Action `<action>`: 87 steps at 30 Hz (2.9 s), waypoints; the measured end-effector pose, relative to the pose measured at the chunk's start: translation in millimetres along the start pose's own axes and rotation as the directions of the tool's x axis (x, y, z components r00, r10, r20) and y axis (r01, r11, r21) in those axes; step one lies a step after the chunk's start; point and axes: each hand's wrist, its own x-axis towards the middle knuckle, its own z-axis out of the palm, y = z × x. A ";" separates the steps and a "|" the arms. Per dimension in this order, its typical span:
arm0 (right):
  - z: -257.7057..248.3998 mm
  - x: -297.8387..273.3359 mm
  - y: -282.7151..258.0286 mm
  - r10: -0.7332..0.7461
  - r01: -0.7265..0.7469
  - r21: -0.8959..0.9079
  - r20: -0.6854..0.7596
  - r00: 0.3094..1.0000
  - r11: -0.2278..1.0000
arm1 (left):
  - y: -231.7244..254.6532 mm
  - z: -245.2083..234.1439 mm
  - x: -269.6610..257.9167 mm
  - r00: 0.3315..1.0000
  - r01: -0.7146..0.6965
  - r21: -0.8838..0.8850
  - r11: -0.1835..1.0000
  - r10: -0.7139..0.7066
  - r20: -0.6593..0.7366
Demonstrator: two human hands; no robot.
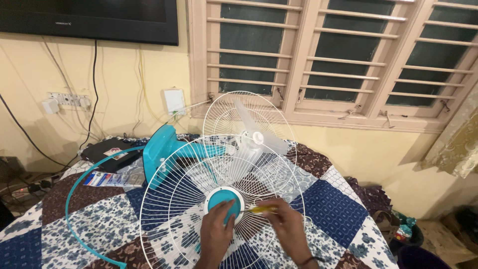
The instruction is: The person assembles a table fan by attaching the front grill to the fan head. They use a yellow screwdriver to tighten the central nut securing the grill in place.
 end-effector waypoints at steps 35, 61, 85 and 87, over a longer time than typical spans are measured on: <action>-59.9 -83.6 167.9 0.223 -0.379 -0.183 -0.554 0.802 0.907 | -24.4 13.0 3.1 0.968 -0.139 0.205 0.969 0.089 0.233; -12.2 -10.6 35.2 -0.116 0.008 -0.299 -0.345 0.931 0.954 | -19.5 8.5 4.5 0.984 0.009 0.023 1.000 -0.013 0.179; 82.1 25.4 32.5 -0.033 0.013 -0.708 -0.015 0.999 0.706 | -13.0 -13.9 8.7 0.881 0.093 -0.482 0.871 -0.298 -0.368; 84.8 24.4 36.3 -0.079 0.062 -0.736 0.012 0.997 0.675 | -14.1 -11.6 7.0 0.894 0.082 -0.465 0.882 -0.271 -0.358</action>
